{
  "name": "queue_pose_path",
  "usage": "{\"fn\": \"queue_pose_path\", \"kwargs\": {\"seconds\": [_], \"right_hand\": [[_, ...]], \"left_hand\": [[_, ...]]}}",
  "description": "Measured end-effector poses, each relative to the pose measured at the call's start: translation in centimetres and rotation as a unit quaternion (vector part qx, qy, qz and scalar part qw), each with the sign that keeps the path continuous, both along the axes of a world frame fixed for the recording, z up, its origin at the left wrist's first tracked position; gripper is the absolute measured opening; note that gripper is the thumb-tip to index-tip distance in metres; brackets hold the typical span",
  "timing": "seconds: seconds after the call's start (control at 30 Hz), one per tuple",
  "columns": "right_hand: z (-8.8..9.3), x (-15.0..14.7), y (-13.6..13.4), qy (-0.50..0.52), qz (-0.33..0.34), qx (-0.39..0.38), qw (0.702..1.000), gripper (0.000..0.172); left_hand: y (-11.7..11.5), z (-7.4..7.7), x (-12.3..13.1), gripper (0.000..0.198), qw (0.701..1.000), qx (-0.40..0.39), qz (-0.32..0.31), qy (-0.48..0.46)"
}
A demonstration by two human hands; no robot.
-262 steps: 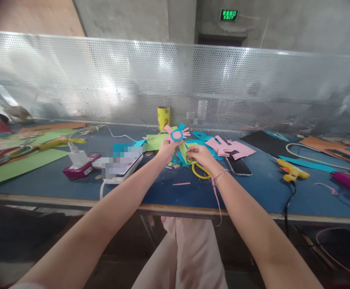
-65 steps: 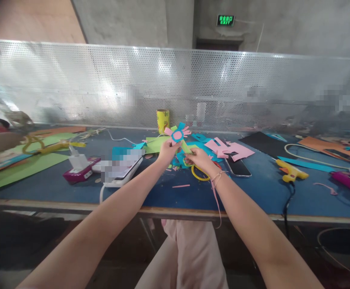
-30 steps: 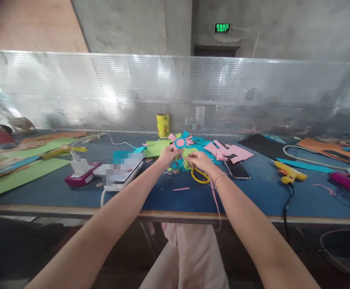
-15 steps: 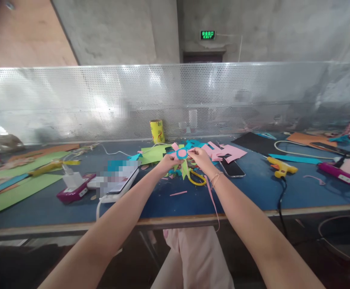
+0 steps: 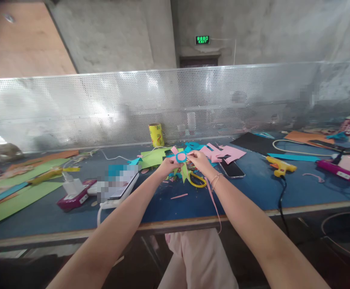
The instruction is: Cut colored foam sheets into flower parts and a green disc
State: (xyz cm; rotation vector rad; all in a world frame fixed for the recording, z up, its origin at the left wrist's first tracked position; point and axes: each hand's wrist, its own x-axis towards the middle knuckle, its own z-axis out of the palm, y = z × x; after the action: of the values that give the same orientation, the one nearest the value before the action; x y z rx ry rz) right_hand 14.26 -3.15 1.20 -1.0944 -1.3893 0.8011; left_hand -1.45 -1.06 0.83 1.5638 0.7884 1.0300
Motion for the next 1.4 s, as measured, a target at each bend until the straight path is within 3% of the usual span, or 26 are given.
{"fn": "queue_pose_path", "kwargs": {"seconds": [0.73,1.4], "right_hand": [[0.4,0.2,-0.1,0.031,-0.008,-0.037,0.999,0.011],[0.7,1.4,0.3,0.093,-0.074,0.005,0.993,0.020]], "left_hand": [[0.4,-0.2,0.1,0.032,0.997,-0.074,-0.011,-0.002],[0.9,-0.4,-0.3,0.015,0.995,-0.078,0.058,-0.025]]}}
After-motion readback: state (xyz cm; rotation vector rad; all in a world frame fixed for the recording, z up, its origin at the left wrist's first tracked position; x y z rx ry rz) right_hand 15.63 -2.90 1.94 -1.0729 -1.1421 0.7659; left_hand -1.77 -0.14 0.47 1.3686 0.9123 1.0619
